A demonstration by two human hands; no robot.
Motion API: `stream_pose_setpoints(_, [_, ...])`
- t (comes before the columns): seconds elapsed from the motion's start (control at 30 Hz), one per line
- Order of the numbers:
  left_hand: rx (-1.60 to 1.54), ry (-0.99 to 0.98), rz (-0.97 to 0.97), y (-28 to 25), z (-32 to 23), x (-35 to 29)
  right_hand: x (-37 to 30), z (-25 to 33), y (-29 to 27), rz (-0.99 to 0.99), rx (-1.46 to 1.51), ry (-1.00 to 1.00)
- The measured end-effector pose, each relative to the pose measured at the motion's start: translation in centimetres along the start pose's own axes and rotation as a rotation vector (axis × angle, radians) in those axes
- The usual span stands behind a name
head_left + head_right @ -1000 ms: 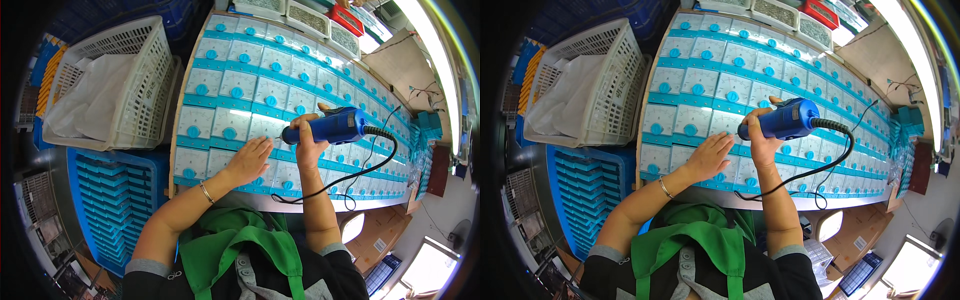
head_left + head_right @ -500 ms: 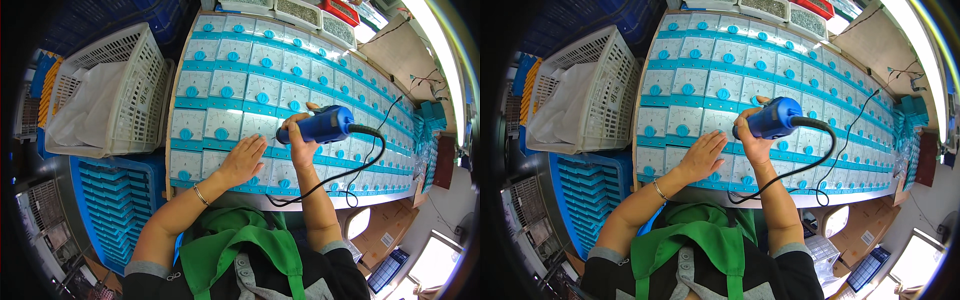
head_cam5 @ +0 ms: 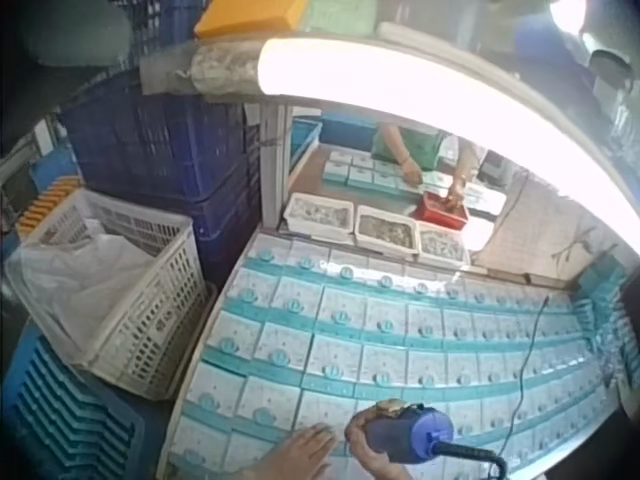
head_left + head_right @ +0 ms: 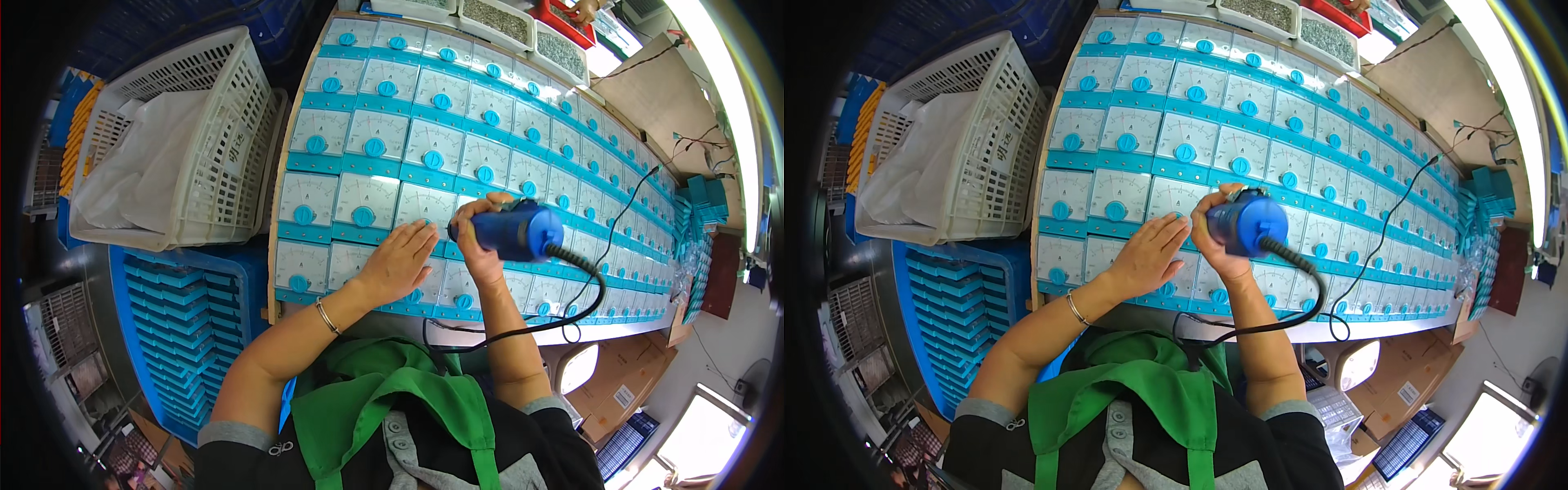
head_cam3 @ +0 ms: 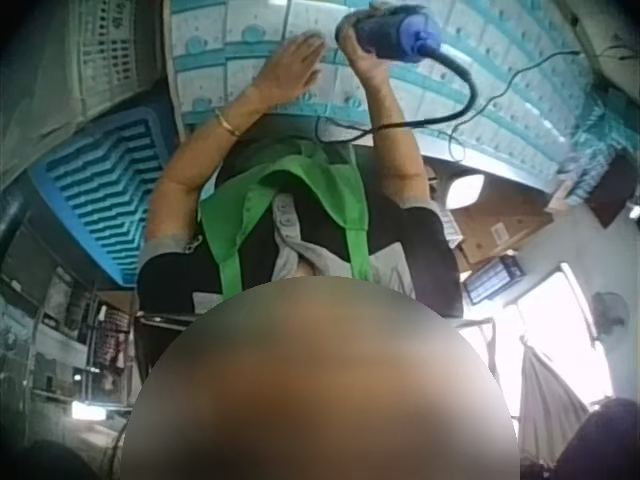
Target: Assembling and securing electronic components onto panels using an electric screwdriver at a workbench.
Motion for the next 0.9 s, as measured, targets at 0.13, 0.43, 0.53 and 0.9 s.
stream_pose_setpoints(0.13, [-0.010,-0.016,0.003,-0.2,-0.1,0.2,2.0,5.3,2.7,-0.030,0.003,-0.127])
stream_pose_setpoints(0.43, [-0.094,0.117,0.064,3.3,-5.4,3.6,1.5,6.0,0.4,-0.063,0.016,-0.141])
stream_pose_setpoints(0.53, [-0.096,0.099,0.091,4.0,-5.5,4.0,1.7,5.3,0.1,0.043,-0.106,-0.184])
stream_pose_setpoints(0.9, [-0.116,0.103,0.024,3.7,-5.3,4.0,1.6,5.5,0.4,-0.019,0.012,-0.131])
Point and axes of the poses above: each hand's wrist, its own x-axis towards the middle knuckle, its own y-axis out of the palm, z = x × y, the point moved 5 cm from there along x, towards the middle knuckle, and after that the axes turned 9 degrees about x, right-handed, at the moved point
